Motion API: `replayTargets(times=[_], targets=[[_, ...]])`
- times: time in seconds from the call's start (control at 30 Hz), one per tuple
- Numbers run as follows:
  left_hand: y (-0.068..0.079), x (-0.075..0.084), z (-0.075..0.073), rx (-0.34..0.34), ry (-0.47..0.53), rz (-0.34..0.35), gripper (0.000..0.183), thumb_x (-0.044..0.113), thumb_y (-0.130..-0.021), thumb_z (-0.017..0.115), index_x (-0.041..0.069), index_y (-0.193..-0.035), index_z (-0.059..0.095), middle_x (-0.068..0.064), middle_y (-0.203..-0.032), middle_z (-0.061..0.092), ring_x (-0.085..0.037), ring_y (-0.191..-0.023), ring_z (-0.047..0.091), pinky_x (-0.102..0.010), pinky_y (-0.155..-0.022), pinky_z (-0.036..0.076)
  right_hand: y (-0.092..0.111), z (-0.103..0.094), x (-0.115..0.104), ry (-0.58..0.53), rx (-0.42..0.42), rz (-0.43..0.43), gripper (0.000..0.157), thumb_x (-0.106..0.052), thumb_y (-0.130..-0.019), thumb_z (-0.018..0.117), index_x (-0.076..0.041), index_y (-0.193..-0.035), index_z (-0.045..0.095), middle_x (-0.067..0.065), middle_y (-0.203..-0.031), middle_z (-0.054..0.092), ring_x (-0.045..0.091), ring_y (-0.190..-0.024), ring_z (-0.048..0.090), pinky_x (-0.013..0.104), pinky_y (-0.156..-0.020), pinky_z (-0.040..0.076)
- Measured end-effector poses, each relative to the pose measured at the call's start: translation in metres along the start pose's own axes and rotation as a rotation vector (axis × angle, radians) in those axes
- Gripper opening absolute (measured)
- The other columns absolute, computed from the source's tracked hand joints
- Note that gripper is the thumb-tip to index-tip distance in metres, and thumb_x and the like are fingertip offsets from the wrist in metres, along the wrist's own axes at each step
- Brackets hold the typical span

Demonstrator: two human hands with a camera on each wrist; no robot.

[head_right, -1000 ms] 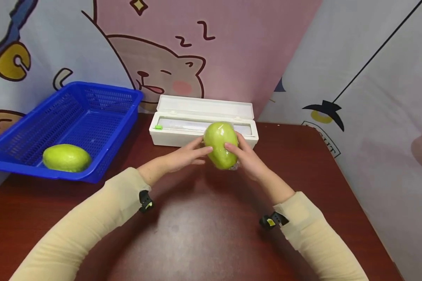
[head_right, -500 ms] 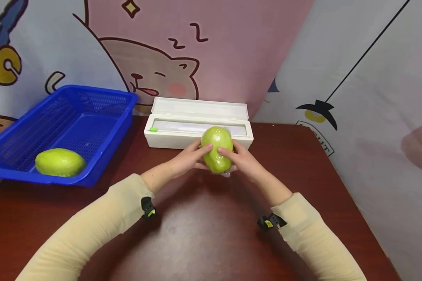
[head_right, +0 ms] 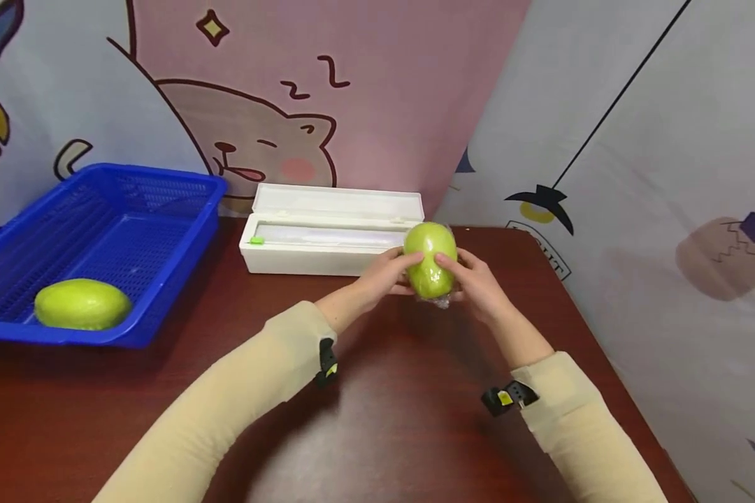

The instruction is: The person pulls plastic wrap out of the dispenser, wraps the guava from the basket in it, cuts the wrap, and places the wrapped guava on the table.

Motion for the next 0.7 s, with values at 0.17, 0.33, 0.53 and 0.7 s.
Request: replayTargets(times=[0.17, 0.33, 0.53, 0.7], targets=[[-0.022, -0.007, 0.032, 0.123, -0.093, 0.072, 0.058, 0.021, -0.086, 0.064, 0.001, -0.136, 0.042, -0.017, -0.13, 0.053, -0.028, -0.112, 0.058, -0.037, -0.09, 0.052, -0.008, -0.036, 0.014, -0.091, 0.064, 0.043, 0.069, -0.044, -0.095, 0.045, -0.001, -0.144, 0.022, -0.007, -0.102, 0.05, 0.001, -0.08, 0.061, 0.022, -0.068, 0.054], [-0.044, -0.015, 0.057, 0.23, -0.311, 0.115, 0.048, 0.026, -0.089, 0.062, 0.002, -0.129, 0.05, -0.012, -0.126, 0.058, -0.021, -0.116, 0.055, -0.03, -0.096, 0.046, -0.021, -0.059, 0.027, -0.018, 0.134, 0.127, 0.081, -0.053, -0.093, 0.043, 0.001, -0.147, 0.015, 0.008, -0.122, 0.044, -0.002, -0.076, 0.059, 0.02, -0.067, 0.053], [-0.063, -0.02, 0.065, 0.211, -0.405, 0.052, 0.057, 0.026, -0.094, 0.052, 0.001, -0.142, 0.033, -0.012, -0.143, 0.044, -0.022, -0.13, 0.043, -0.031, -0.107, 0.037, -0.044, -0.065, 0.037, 0.038, 0.186, 0.201, 0.084, -0.054, -0.091, 0.045, 0.002, -0.147, 0.018, 0.016, -0.125, 0.043, -0.001, -0.072, 0.06, 0.019, -0.067, 0.054], [-0.069, -0.021, 0.075, 0.074, -0.411, -0.01, 0.078, 0.032, -0.094, 0.049, 0.002, -0.15, 0.005, -0.012, -0.158, 0.006, -0.021, -0.144, 0.015, -0.031, -0.116, 0.022, -0.054, -0.075, 0.04, 0.006, 0.219, 0.215, 0.079, -0.049, -0.092, 0.049, 0.003, -0.145, 0.024, -0.004, -0.092, 0.055, 0.001, -0.068, 0.061, 0.021, -0.067, 0.055]])
Point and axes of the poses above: each hand's wrist, its own y-axis away from the middle knuckle, its own z-axis out of the palm, x = y × z, the point moved 1 cm from there along -y, towards the middle knuckle
